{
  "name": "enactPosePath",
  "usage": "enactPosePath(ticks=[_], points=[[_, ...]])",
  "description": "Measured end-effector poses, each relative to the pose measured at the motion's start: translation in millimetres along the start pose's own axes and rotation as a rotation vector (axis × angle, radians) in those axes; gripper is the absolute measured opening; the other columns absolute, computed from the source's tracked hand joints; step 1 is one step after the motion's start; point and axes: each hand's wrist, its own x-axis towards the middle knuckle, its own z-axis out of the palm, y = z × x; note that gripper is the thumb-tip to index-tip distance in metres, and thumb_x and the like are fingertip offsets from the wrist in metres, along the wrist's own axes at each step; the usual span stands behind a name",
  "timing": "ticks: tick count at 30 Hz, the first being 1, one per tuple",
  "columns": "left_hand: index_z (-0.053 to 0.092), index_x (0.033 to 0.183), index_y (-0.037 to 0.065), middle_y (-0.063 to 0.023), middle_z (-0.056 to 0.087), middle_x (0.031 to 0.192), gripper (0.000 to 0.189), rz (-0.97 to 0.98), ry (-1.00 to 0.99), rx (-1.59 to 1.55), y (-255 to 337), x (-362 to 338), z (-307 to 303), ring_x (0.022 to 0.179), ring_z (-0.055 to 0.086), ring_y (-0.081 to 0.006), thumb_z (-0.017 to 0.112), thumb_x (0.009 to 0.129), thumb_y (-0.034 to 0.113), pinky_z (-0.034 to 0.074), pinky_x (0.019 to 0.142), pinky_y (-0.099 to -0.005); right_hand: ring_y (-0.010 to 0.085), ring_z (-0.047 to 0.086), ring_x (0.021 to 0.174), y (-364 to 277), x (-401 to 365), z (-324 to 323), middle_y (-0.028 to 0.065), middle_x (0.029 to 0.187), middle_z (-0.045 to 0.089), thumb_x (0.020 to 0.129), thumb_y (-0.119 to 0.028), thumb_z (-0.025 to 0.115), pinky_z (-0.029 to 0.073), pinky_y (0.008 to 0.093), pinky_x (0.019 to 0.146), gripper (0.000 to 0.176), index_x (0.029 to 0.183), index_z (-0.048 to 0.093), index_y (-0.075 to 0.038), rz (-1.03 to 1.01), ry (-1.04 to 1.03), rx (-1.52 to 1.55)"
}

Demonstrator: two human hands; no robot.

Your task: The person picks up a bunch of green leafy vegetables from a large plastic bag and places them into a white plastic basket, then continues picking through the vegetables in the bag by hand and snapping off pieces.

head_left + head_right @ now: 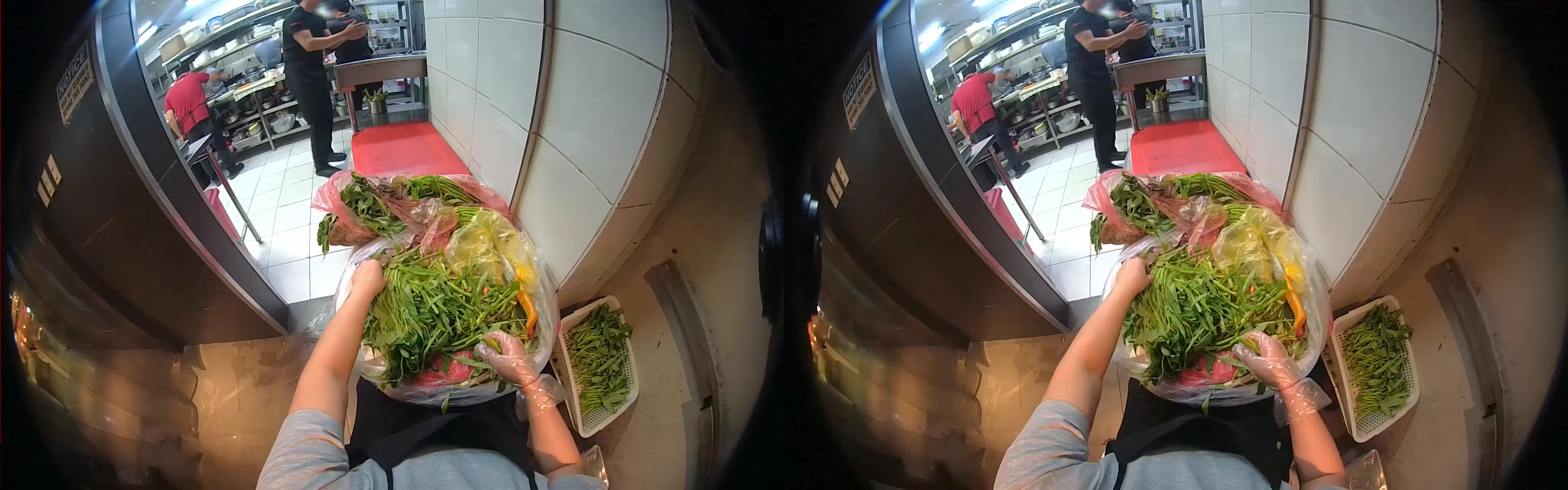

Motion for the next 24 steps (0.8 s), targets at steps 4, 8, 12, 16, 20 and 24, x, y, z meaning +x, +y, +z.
enactPosePath(ticks=[4, 8, 12, 16, 20, 24], points=[[0.071, 0.095, 0.01, -0.0199, 0.065, 0.1, 0.02, 0.081, 0.047, -0.044, -3.9, -2.8, -10.7, 0.094, 0.063, -0.0369, 0.063, 0.079, 0.017, 0.052, 0.08, -0.0435, 0.015, 0.058, 0.083, 3.5, 0.3, -1.5, 0.0091, 0.088, 0.064, 0.086, -0.021, 0.065, 0.046, 0.0309, 0.081, 0.026, 0.099, 0.061, 0.001, -0.049, -0.015, -0.009], [0.071, 0.093, 0.01, -0.0172, 0.062, 0.103, 0.02, 0.202, 0.119, -0.054, -4.4, -7.3, -5.0, 0.097, 0.061, -0.0352, 0.065, 0.078, 0.021, 0.051, 0.082, -0.0428, 0.0174, 0.059, 0.085, 3.6, 2.5, -4.8, 0.0118, 0.091, 0.065, 0.086, -0.024, 0.065, 0.046, 0.0321, 0.081, 0.031, 0.102, 0.061, 0.001, -0.02, -0.059, 0.03], [0.072, 0.099, 0.014, -0.0186, 0.061, 0.106, 0.028, 0.15, 0.031, 0.084, 4.6, -7.1, 6.8, 0.097, 0.061, -0.0348, 0.069, 0.075, 0.029, 0.049, 0.085, -0.0421, 0.0236, 0.063, 0.091, 1.3, 7.1, -3.4, 0.0185, 0.097, 0.066, 0.085, -0.029, 0.065, 0.047, 0.0353, 0.083, 0.038, 0.109, 0.061, 0.001, -0.045, -0.107, 0.017], [0.07, 0.09, 0.008, -0.0154, 0.065, 0.102, 0.028, 0.13, -0.032, -0.034, 17.0, -2.1, -0.3, 0.098, 0.062, -0.0303, 0.072, 0.069, 0.026, 0.05, 0.085, -0.04, 0.0241, 0.063, 0.091, -3.9, 0.9, -3.2, 0.0183, 0.098, 0.066, 0.085, -0.029, 0.065, 0.047, 0.0353, 0.084, 0.038, 0.108, 0.062, 0.001, -0.02, -0.08, 0.003], [0.065, 0.075, 0.004, -0.0105, 0.065, 0.072, 0.029, 0.124, -0.127, -0.302, 2.0, 8.9, -16.0, 0.069, 0.063, -0.0232, 0.079, 0.062, 0.026, 0.05, 0.067, -0.0354, 0.0236, 0.063, 0.091, 6.0, -2.0, -14.8, 0.017, 0.098, 0.066, 0.085, -0.028, 0.064, 0.047, 0.035, 0.085, 0.036, 0.107, 0.062, 0.001, -0.05, -0.064, -0.058], [0.068, 0.077, 0.002, -0.0015, 0.057, 0.058, 0.019, 0.31, -0.075, -0.521, 23.9, -50.4, -111.2, 0.055, 0.051, -0.0088, 0.08, 0.067, 0.012, 0.042, 0.054, -0.0263, 0.0206, 0.062, 0.087, 12.3, -1.1, -18.7, 0.0133, 0.093, 0.066, 0.086, -0.026, 0.064, 0.047, 0.0337, 0.083, 0.032, 0.104, 0.062, 0.001, -0.037, -0.048, 0.017]])
